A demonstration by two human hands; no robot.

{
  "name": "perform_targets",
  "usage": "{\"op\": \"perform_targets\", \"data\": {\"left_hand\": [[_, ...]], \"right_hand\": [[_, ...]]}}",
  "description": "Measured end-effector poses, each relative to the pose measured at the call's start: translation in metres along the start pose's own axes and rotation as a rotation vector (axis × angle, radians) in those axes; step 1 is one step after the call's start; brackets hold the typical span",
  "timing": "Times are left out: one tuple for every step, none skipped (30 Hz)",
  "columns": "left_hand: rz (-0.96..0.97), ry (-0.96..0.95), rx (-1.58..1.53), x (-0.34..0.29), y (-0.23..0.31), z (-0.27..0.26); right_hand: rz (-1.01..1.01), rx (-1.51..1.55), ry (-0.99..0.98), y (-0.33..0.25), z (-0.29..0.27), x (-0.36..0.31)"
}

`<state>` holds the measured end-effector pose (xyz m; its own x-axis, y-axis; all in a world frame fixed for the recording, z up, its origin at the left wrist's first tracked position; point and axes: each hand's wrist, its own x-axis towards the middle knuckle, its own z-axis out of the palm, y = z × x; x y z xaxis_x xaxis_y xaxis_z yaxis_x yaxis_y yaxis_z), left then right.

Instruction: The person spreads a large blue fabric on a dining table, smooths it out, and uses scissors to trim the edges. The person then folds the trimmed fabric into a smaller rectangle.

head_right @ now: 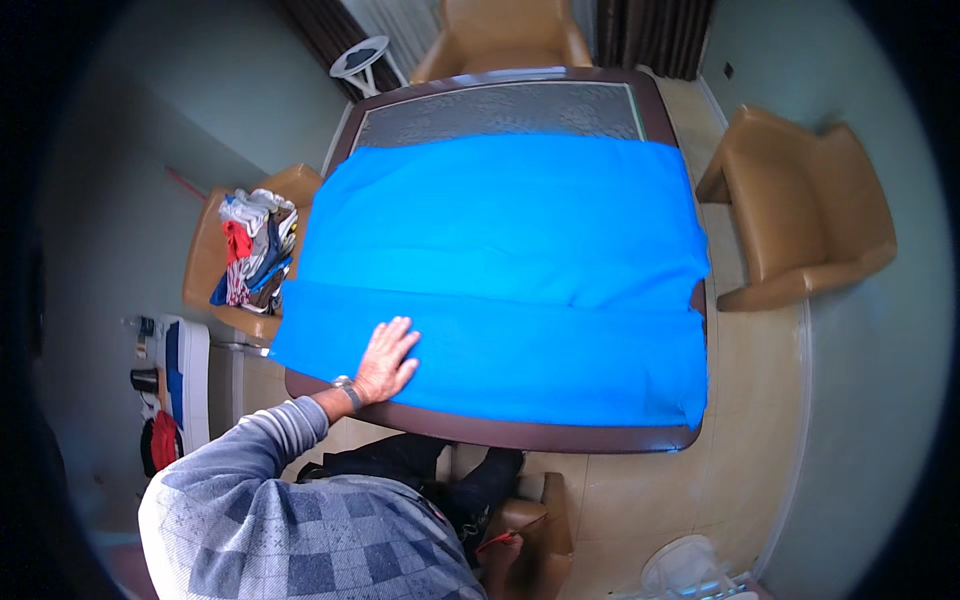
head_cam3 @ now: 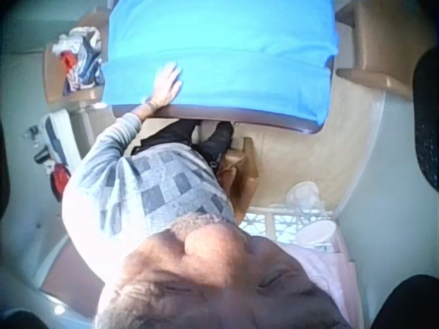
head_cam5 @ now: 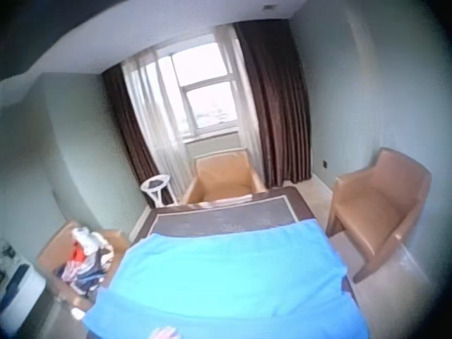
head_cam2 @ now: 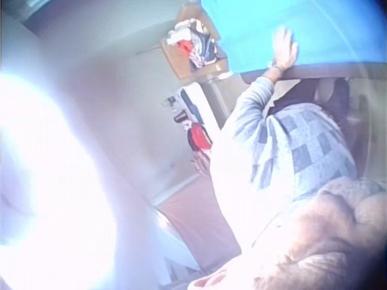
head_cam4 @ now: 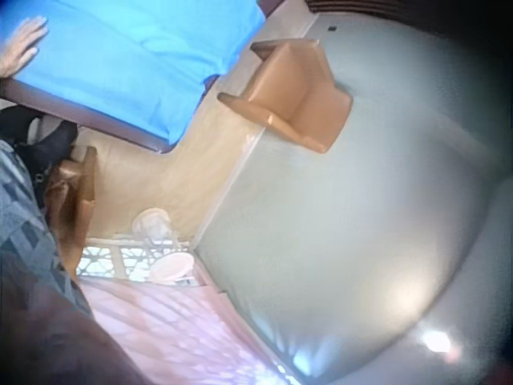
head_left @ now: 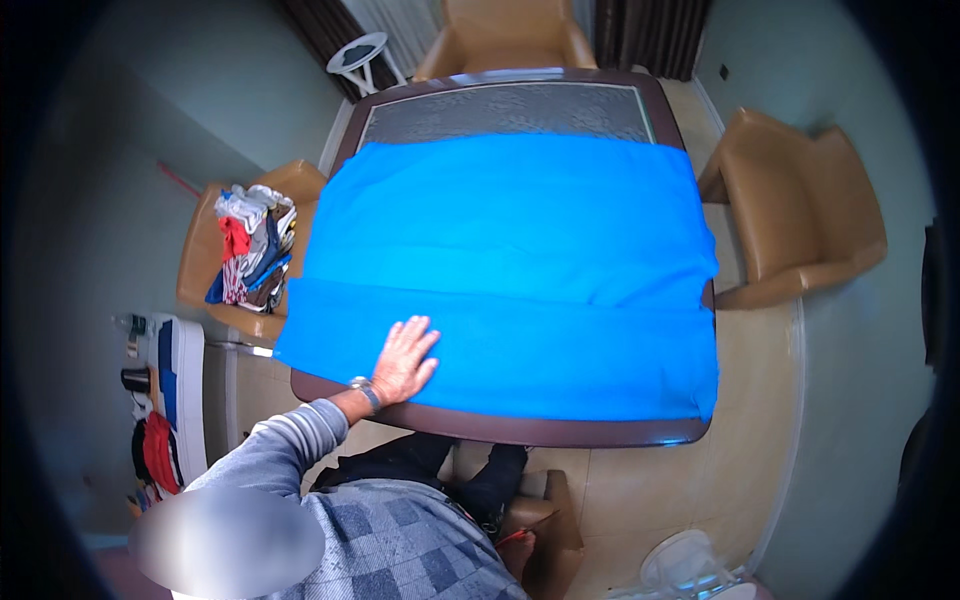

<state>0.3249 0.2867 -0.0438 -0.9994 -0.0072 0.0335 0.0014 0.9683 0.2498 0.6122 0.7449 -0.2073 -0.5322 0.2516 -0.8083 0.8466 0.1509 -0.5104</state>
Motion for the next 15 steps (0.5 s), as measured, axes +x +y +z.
{"op": "perform_targets", "data": {"left_hand": [[-0.064,0.022,0.028,-0.008,-0.024,-0.005],[-0.148,0.063,0.063,-0.017,-0.052,-0.011],[-0.234,0.103,0.095,-0.026,-0.082,-0.017],[-0.313,0.158,0.162,-0.034,-0.115,-0.021],[-0.390,0.210,0.228,-0.040,-0.148,-0.024],[-0.485,0.252,0.234,-0.046,-0.178,-0.025],[-0.585,0.288,0.241,-0.054,-0.209,-0.028],[-0.647,0.336,0.224,-0.064,-0.244,-0.027],[-0.692,0.386,0.202,-0.062,-0.277,-0.027],[-0.769,0.381,-0.007,-0.064,-0.301,-0.034],[-0.873,0.311,-0.248,-0.063,-0.317,-0.045],[-0.958,0.263,-0.368,-0.067,-0.335,-0.043],[-1.039,0.217,-0.480,-0.076,-0.356,-0.042],[-1.019,0.270,-0.584,-0.077,-0.366,-0.042],[-1.015,0.201,-0.732,-0.084,-0.373,-0.043]], "right_hand": [[-0.025,0.067,-0.007,-0.014,-0.004,0.011],[-0.037,0.245,-0.003,-0.028,-0.004,0.017],[-0.051,0.421,-0.002,-0.044,-0.006,0.023],[-0.064,0.601,0.003,-0.063,-0.006,0.027],[-0.081,0.630,0.052,-0.092,-0.002,0.023],[-0.100,0.664,0.098,-0.128,0.004,0.016],[-0.117,0.694,0.142,-0.156,0.010,0.012],[-0.197,0.699,0.128,-0.170,0.015,0.010],[-0.215,0.690,0.157,-0.189,0.025,0.005],[-0.234,0.669,0.185,-0.213,0.036,0.000],[-0.251,0.653,0.212,-0.235,0.047,-0.005],[-0.261,0.586,0.218,-0.254,0.058,-0.009],[-0.239,0.582,0.212,-0.274,0.072,-0.013],[-0.218,0.582,0.216,-0.293,0.085,-0.019],[-0.194,0.582,0.218,-0.306,0.096,-0.024]]}}
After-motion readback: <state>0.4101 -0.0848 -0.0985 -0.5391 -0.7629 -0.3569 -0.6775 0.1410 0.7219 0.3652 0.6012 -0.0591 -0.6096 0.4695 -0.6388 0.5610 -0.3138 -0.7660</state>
